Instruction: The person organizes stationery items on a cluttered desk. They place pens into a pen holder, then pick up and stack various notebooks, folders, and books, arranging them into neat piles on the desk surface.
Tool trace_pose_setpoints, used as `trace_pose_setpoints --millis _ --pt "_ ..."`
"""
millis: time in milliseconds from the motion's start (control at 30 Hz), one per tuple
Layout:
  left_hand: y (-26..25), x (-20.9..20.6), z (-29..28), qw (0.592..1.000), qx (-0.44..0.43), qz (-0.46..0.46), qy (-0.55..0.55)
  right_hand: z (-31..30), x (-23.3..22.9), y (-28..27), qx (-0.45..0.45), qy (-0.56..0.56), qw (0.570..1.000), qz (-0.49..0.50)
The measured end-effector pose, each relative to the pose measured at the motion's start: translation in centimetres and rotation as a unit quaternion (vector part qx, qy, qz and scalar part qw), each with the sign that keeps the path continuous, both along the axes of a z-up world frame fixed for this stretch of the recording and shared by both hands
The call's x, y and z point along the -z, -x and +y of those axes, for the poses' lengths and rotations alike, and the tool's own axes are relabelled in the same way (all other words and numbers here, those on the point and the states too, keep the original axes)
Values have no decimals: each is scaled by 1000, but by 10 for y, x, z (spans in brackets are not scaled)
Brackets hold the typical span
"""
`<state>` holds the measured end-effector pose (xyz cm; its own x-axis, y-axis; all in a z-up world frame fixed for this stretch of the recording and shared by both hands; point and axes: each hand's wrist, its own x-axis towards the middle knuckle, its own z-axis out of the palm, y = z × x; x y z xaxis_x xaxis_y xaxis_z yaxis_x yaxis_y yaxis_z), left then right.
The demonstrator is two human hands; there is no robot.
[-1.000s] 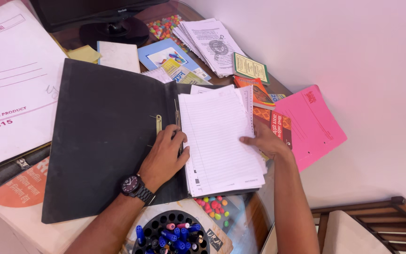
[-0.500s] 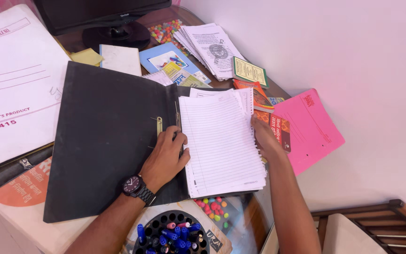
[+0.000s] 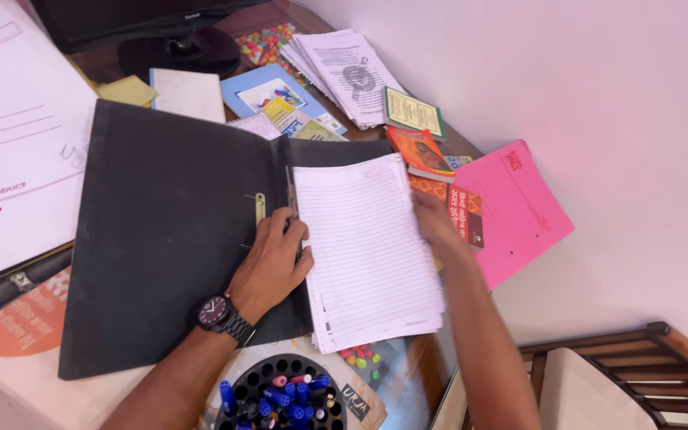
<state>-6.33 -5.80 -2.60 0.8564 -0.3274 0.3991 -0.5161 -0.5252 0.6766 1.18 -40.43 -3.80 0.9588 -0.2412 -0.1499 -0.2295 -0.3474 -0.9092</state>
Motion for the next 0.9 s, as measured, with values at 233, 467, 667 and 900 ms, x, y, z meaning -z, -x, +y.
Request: trace_pose_setpoints --millis 233,467,667,900 --pt "2 -4 1 999 -9 32 14 37 -39 24 1 -286 955 74" --pt "2 -3 -1 1000 -12 16 14 42 -51 47 -95 33 995 6" --pt "3 -7 1 999 -18 28 11 26 -64 21 -35 -22 997 -62" --pt "5 -9 2 1000 -2 -8 5 48 -24 9 -90 -10 996 -27"
